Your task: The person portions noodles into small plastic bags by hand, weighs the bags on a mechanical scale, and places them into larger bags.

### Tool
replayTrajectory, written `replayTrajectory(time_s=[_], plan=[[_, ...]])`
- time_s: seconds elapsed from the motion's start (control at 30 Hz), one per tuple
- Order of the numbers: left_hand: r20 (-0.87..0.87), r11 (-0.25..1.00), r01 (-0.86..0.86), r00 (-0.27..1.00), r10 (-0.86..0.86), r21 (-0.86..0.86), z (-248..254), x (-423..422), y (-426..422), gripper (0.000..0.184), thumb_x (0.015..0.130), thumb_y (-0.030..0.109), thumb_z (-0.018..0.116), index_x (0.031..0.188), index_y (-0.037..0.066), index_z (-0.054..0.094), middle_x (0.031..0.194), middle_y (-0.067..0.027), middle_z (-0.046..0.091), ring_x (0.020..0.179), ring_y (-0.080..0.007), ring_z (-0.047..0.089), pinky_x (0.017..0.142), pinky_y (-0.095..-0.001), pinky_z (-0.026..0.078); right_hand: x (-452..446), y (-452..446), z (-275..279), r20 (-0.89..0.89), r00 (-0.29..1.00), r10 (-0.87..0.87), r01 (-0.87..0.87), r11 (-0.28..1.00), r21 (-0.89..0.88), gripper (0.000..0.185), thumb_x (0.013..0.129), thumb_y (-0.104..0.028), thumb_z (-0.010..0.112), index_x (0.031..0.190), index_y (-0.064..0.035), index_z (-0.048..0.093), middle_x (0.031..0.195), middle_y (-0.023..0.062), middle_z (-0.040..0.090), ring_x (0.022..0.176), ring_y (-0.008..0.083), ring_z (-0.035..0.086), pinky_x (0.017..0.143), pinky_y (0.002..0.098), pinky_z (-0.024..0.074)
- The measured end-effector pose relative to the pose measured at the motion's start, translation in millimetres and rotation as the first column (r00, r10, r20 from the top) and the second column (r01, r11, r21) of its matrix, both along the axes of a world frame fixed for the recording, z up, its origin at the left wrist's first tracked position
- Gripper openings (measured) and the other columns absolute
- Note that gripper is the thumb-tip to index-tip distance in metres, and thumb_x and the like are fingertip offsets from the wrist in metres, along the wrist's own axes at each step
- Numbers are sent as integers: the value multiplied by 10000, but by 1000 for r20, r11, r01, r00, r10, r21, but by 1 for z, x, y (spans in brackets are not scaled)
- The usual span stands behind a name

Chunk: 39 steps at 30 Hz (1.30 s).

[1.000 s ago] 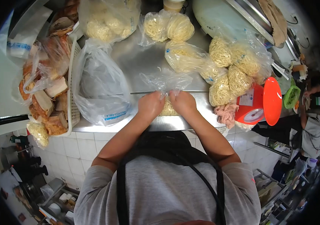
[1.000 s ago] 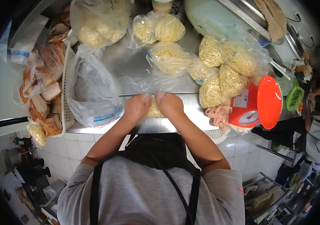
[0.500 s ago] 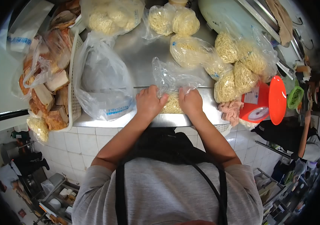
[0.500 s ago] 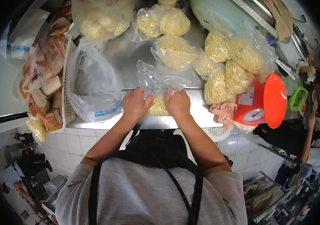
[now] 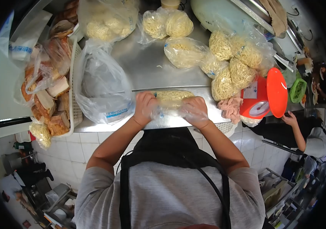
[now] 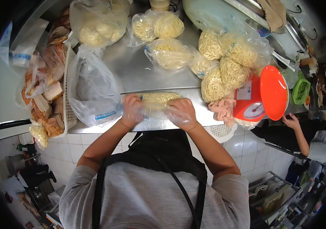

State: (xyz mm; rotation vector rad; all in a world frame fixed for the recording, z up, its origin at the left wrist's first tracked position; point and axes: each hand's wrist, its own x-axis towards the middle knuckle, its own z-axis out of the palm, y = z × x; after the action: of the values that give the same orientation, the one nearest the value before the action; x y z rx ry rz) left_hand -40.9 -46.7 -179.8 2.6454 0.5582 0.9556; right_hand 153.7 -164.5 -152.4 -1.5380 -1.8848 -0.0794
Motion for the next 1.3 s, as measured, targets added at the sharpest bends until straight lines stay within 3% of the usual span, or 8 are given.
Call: replayTrajectory(time_s=[0.17,0.27,0.47,0.57,0.67,0.87,0.97,1.3], plan=[[82,969,-104,989,125,-223,3,1,-16,91,731,130,538,776,52,522,768,-103,493,799,-317,456,727,-411,323,-14,12,17,-368,861,-350,240,919,-312,316,811,-307,505,690,-38,619,706,146,598,637,334,566,594,420,441],[145,899,-197,951,272,-391,10,12,-11,120,755,116,532,685,29,488,714,-121,461,722,-310,434,644,-419,314,1,42,35,-19,853,-521,272,476,-836,411,827,-362,448,700,-8,613,716,185,591,662,345,567,636,422,449],[-26,810,-427,890,456,-402,11,8,-11,285,719,169,606,951,30,515,881,-163,531,837,-325,459,769,-402,339,-9,44,10,-41,836,-547,404,666,-627,346,821,-319,474,794,7,585,820,213,562,753,364,541,686,436,435],[-189,790,-376,927,325,-485,31,-6,-14,401,707,201,629,1049,44,490,974,-172,528,900,-326,460,811,-415,332,-19,37,2,-79,820,-568,501,777,-381,306,821,-285,482,790,4,577,823,205,541,795,369,523,715,411,426],[-384,705,-261,923,-18,-660,48,-18,-6,442,695,226,653,1076,63,500,1063,-161,516,972,-327,439,860,-414,311,-10,30,6,-115,880,-460,288,711,-641,229,805,-222,507,836,-1,559,863,174,541,841,350,503,728,404,411],[-134,981,-126,985,106,-150,39,-9,5,297,648,248,640,892,115,534,914,-58,505,900,-266,438,781,-401,310,4,29,4,-81,982,-173,184,970,156,138,696,-95,593,801,-34,527,854,96,530,845,294,487,730,396,379],[-77,998,-35,996,39,50,4,-16,-2,213,636,234,625,789,124,525,855,-38,472,864,-246,428,745,-396,301,9,12,-4,-75,990,-119,123,992,43,126,688,-109,603,716,-37,504,808,97,522,823,289,488,720,379,377],[-100,799,-291,954,282,-527,13,2,-7,211,805,224,478,692,72,570,686,-88,531,732,-285,482,660,-418,345,13,31,-12,-250,786,-565,351,742,-572,270,862,-245,448,809,-8,565,748,171,534,697,345,520,623,407,405]])
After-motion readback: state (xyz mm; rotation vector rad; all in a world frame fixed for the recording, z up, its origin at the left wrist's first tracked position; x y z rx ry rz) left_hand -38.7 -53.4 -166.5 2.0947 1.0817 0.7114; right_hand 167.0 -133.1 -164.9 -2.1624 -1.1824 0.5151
